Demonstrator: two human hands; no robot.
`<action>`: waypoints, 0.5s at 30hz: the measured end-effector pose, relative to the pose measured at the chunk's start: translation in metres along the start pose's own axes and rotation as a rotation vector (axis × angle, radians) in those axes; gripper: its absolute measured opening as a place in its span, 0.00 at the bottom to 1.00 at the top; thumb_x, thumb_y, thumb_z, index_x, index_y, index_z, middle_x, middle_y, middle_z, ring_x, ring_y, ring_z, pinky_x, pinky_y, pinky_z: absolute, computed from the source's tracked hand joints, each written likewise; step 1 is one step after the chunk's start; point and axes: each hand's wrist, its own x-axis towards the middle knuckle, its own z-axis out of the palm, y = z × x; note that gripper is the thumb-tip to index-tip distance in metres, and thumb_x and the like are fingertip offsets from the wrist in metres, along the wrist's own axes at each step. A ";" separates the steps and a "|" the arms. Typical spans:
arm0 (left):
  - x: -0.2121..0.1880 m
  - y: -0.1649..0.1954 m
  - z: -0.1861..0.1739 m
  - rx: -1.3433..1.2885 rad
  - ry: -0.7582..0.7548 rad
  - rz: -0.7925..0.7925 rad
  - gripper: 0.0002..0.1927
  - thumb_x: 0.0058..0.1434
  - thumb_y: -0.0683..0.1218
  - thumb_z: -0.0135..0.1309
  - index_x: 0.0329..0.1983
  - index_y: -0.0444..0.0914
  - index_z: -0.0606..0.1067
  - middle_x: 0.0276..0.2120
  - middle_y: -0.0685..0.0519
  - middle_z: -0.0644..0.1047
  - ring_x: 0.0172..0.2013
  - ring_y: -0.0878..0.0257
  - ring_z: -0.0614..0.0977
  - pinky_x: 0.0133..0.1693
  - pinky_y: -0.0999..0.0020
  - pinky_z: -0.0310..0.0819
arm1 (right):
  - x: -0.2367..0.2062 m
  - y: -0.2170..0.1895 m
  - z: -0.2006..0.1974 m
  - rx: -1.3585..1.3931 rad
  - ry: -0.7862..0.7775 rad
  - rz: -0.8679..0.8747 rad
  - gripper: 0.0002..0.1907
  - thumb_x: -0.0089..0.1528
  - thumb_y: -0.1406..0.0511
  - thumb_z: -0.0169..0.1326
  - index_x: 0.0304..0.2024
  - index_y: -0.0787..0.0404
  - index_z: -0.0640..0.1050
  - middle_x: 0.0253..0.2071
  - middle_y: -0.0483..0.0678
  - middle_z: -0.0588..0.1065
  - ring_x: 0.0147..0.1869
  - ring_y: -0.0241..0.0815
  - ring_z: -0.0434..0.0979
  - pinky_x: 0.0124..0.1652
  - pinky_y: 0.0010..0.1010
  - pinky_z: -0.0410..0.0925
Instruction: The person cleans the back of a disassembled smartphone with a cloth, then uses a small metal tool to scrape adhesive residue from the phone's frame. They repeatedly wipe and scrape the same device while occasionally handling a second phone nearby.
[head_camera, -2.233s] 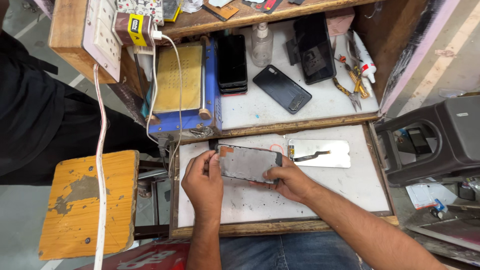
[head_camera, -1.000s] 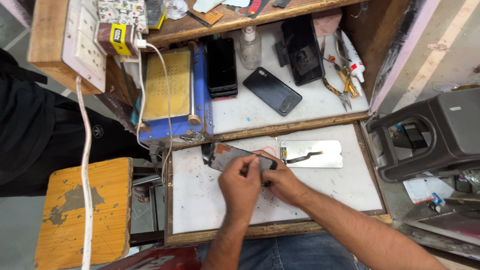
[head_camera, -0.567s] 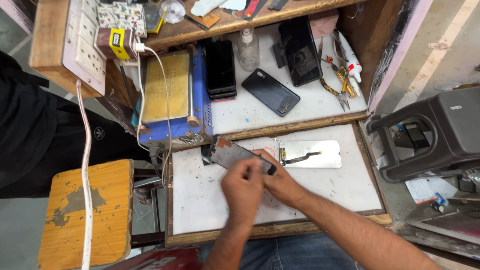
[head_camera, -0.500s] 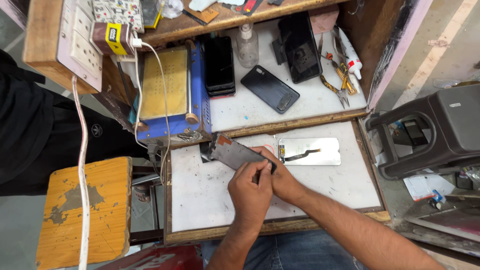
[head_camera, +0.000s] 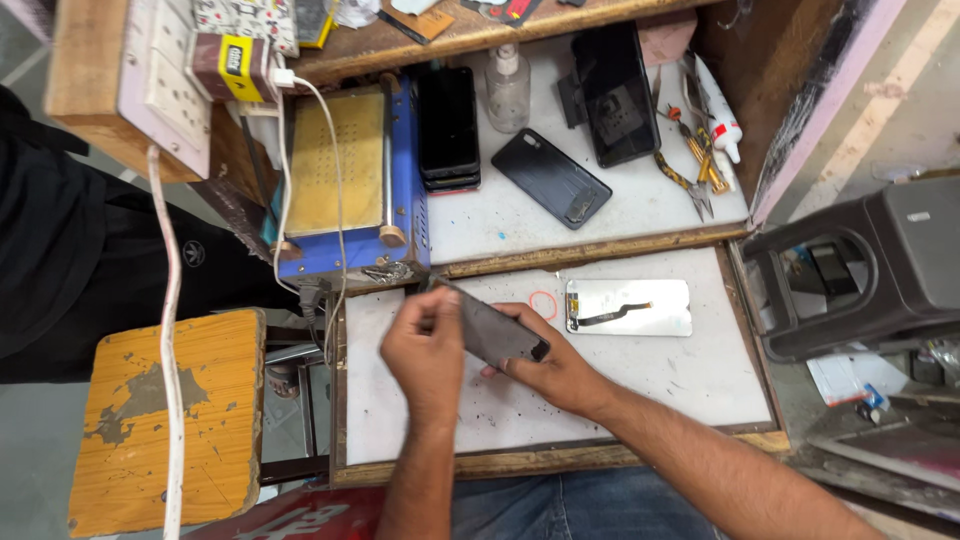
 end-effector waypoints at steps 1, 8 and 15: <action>-0.011 0.000 0.007 -0.048 -0.039 0.034 0.02 0.62 0.40 0.60 0.36 0.36 0.82 0.32 0.56 0.84 0.30 0.72 0.82 0.32 0.75 0.78 | 0.000 0.003 -0.001 -0.059 0.007 -0.073 0.31 0.62 0.76 0.50 0.68 0.62 0.61 0.53 0.48 0.72 0.54 0.36 0.74 0.54 0.29 0.70; -0.065 0.013 0.029 0.202 -0.168 0.368 0.04 0.55 0.40 0.66 0.34 0.38 0.82 0.27 0.54 0.81 0.31 0.64 0.79 0.33 0.68 0.74 | 0.001 0.016 -0.015 -0.003 0.077 0.040 0.33 0.64 0.74 0.49 0.73 0.62 0.60 0.47 0.52 0.75 0.48 0.39 0.77 0.47 0.31 0.73; 0.004 0.015 -0.001 0.135 0.092 0.164 0.03 0.60 0.40 0.63 0.38 0.37 0.83 0.29 0.55 0.82 0.27 0.68 0.78 0.29 0.72 0.73 | -0.002 0.008 -0.007 0.054 0.007 0.032 0.35 0.63 0.74 0.50 0.73 0.64 0.59 0.57 0.58 0.74 0.51 0.42 0.81 0.54 0.31 0.74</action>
